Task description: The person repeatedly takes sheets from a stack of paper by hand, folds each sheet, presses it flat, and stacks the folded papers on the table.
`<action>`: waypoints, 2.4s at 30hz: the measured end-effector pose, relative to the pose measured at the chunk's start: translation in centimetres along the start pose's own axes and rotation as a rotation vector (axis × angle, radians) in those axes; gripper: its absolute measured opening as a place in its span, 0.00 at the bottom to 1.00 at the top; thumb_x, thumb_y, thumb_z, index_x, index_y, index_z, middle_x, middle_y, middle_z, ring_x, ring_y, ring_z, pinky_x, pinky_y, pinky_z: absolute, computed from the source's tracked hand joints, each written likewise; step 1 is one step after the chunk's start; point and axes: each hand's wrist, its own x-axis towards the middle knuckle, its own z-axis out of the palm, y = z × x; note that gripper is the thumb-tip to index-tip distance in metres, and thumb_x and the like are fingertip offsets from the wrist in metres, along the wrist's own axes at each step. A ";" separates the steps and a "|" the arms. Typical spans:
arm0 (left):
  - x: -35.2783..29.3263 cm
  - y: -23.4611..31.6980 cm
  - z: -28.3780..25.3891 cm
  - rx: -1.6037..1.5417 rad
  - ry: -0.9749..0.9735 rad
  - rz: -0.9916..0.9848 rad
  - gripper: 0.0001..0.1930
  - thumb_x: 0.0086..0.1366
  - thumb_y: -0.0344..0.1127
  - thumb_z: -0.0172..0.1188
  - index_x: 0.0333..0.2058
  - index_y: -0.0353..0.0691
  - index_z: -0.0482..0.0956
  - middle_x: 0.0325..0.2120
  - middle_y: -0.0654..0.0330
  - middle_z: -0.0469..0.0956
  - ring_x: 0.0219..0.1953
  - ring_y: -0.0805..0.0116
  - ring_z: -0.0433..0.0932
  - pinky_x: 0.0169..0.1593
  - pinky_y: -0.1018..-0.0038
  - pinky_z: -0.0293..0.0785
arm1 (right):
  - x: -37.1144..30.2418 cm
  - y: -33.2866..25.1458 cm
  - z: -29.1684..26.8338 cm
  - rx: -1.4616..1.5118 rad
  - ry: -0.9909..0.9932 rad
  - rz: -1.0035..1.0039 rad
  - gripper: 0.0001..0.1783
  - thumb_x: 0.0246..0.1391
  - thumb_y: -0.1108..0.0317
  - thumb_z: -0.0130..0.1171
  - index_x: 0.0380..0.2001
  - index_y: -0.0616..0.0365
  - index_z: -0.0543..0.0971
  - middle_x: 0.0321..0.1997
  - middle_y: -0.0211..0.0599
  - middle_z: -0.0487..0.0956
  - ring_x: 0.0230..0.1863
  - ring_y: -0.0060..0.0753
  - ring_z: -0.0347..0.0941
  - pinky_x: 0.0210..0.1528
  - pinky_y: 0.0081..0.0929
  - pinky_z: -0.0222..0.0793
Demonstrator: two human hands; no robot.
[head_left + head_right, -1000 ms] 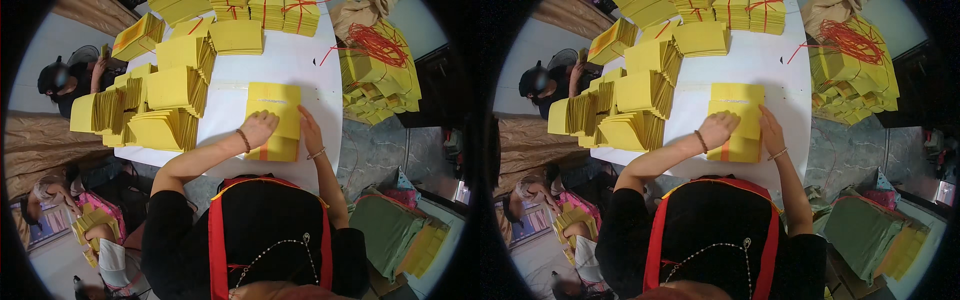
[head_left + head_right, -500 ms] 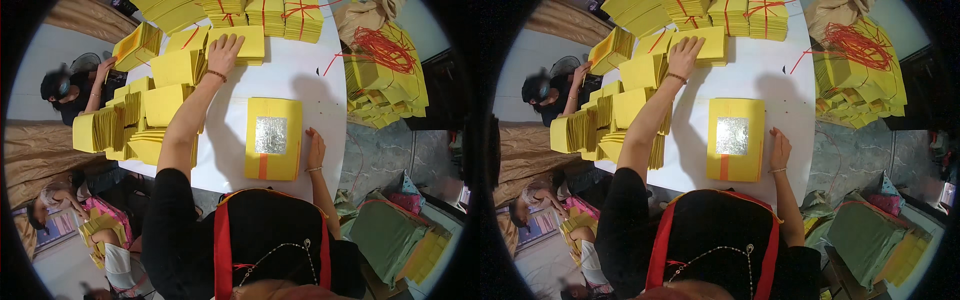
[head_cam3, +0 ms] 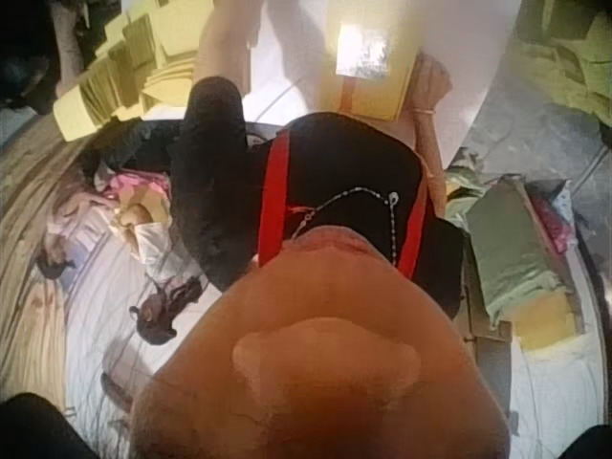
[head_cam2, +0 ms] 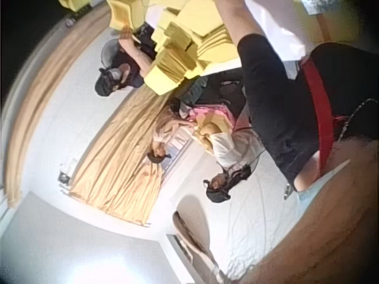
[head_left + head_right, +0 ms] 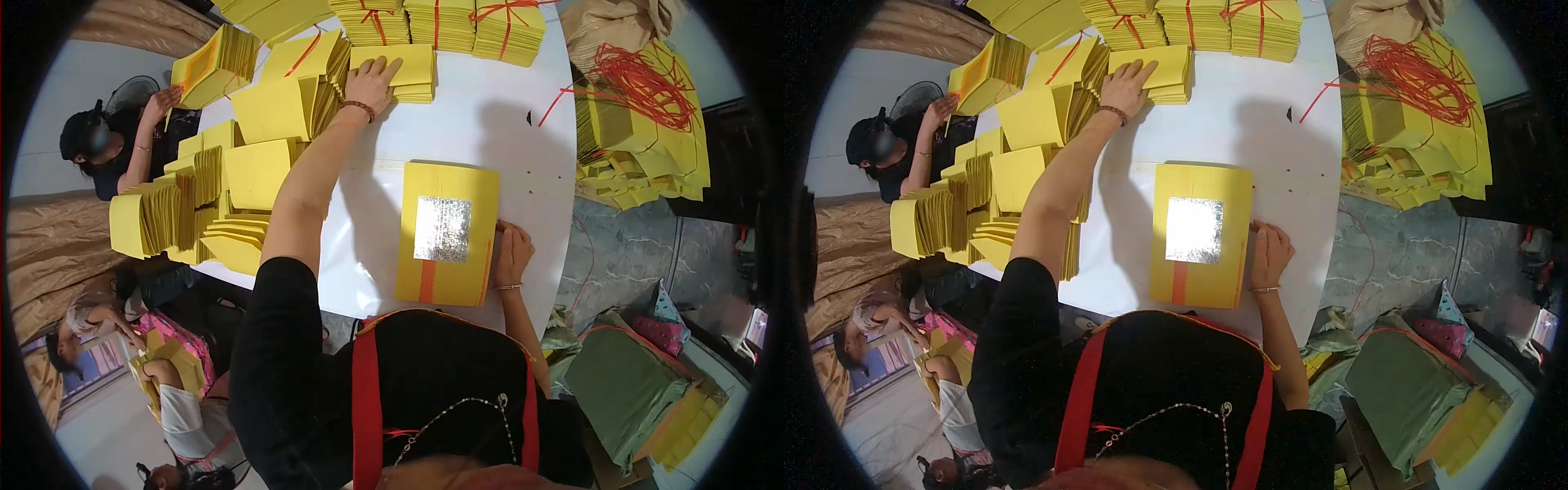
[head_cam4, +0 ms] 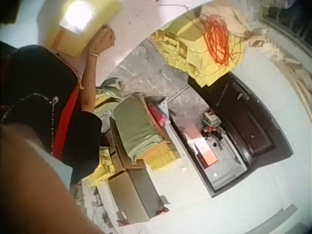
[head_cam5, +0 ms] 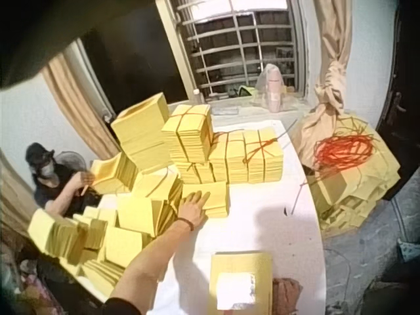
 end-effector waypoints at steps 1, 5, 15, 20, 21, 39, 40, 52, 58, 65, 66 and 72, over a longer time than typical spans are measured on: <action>-0.2 -0.2 0.0 -0.026 -0.039 -0.020 0.28 0.57 0.46 0.53 0.57 0.56 0.61 0.51 0.59 0.65 0.54 0.60 0.63 0.51 0.60 0.60 | 0.0 -0.1 0.0 -0.005 0.002 -0.004 0.18 0.59 0.60 0.41 0.40 0.55 0.78 0.40 0.27 0.79 0.50 0.30 0.64 0.55 0.33 0.46; -0.4 -0.5 0.3 -0.022 -0.040 -0.044 0.33 0.59 0.62 0.46 0.60 0.58 0.56 0.57 0.54 0.59 0.56 0.57 0.60 0.52 0.58 0.59 | 0.1 -0.1 0.2 -0.011 0.001 0.009 0.17 0.59 0.60 0.42 0.40 0.54 0.79 0.40 0.27 0.79 0.50 0.31 0.64 0.55 0.34 0.47; 1.4 -0.2 -1.7 0.233 -0.436 0.155 0.40 0.59 0.67 0.40 0.64 0.62 0.37 0.61 0.50 0.50 0.59 0.54 0.56 0.50 0.57 0.62 | 0.1 -0.4 0.0 -0.042 0.020 -0.037 0.17 0.59 0.61 0.42 0.39 0.55 0.79 0.39 0.29 0.78 0.49 0.31 0.64 0.55 0.34 0.47; 2.8 0.4 -4.5 0.200 -0.659 0.116 0.47 0.55 0.55 0.57 0.64 0.65 0.32 0.64 0.57 0.43 0.62 0.55 0.53 0.57 0.54 0.59 | -0.1 0.5 0.1 0.014 0.019 -0.039 0.16 0.58 0.62 0.44 0.38 0.55 0.79 0.40 0.30 0.78 0.49 0.30 0.64 0.55 0.33 0.47; 2.6 0.3 -4.6 0.201 -0.652 0.117 0.47 0.55 0.55 0.57 0.64 0.65 0.32 0.64 0.57 0.43 0.62 0.55 0.53 0.57 0.54 0.59 | -0.1 0.3 0.1 -0.005 0.022 -0.032 0.16 0.58 0.62 0.44 0.38 0.56 0.80 0.39 0.30 0.78 0.48 0.30 0.65 0.54 0.32 0.48; -19.5 13.8 -14.9 -0.739 -0.088 0.516 0.23 0.47 0.40 0.64 0.41 0.34 0.74 0.34 0.53 0.73 0.37 0.55 0.71 0.42 0.65 0.68 | -2.8 -1.3 -2.0 0.090 -0.197 -0.348 0.14 0.48 0.68 0.58 0.40 0.56 0.77 0.50 0.36 0.73 0.49 0.38 0.69 0.51 0.28 0.64; -21.2 14.8 -15.3 -0.709 -0.118 0.509 0.26 0.46 0.41 0.65 0.43 0.34 0.73 0.36 0.53 0.72 0.38 0.56 0.70 0.43 0.65 0.67 | -3.0 -1.3 -1.9 0.200 -0.217 -0.286 0.13 0.48 0.68 0.58 0.40 0.57 0.77 0.50 0.36 0.72 0.49 0.37 0.69 0.50 0.28 0.64; -23.6 14.8 -15.0 -1.024 -0.409 0.254 0.15 0.54 0.38 0.63 0.37 0.34 0.77 0.32 0.57 0.77 0.33 0.66 0.74 0.38 0.74 0.71 | -3.3 -0.3 -2.1 0.487 -0.353 -0.068 0.14 0.59 0.62 0.47 0.38 0.58 0.78 0.56 0.38 0.68 0.55 0.30 0.64 0.55 0.24 0.59; -24.1 13.5 -12.3 -1.490 -0.689 -0.165 0.09 0.61 0.36 0.58 0.33 0.35 0.79 0.23 0.68 0.75 0.27 0.83 0.68 0.31 0.83 0.67 | -3.2 1.0 -2.3 0.659 -0.446 -0.067 0.17 0.58 0.62 0.47 0.47 0.60 0.73 0.60 0.39 0.64 0.59 0.34 0.60 0.62 0.29 0.51; -23.4 13.4 -12.7 -1.444 -0.744 -0.236 0.11 0.62 0.38 0.56 0.33 0.35 0.79 0.22 0.69 0.74 0.26 0.84 0.67 0.30 0.83 0.66 | -3.5 1.0 -2.1 0.419 -0.462 -0.271 0.29 0.43 0.65 0.65 0.50 0.58 0.70 0.63 0.40 0.60 0.64 0.37 0.55 0.63 0.30 0.51; -23.3 13.4 -12.8 -1.438 -0.750 -0.247 0.11 0.62 0.37 0.56 0.34 0.35 0.79 0.22 0.68 0.74 0.26 0.84 0.67 0.30 0.83 0.66 | -3.5 1.0 -1.9 0.438 -0.450 -0.257 0.31 0.40 0.66 0.67 0.50 0.58 0.70 0.63 0.40 0.60 0.64 0.36 0.55 0.63 0.30 0.52; -23.5 13.2 -12.3 -1.452 -0.668 -0.209 0.11 0.63 0.37 0.54 0.36 0.35 0.78 0.24 0.67 0.76 0.27 0.82 0.70 0.32 0.82 0.68 | -3.5 0.5 -1.6 0.380 -0.365 -0.297 0.24 0.43 0.68 0.64 0.47 0.58 0.73 0.60 0.40 0.64 0.60 0.35 0.61 0.59 0.28 0.57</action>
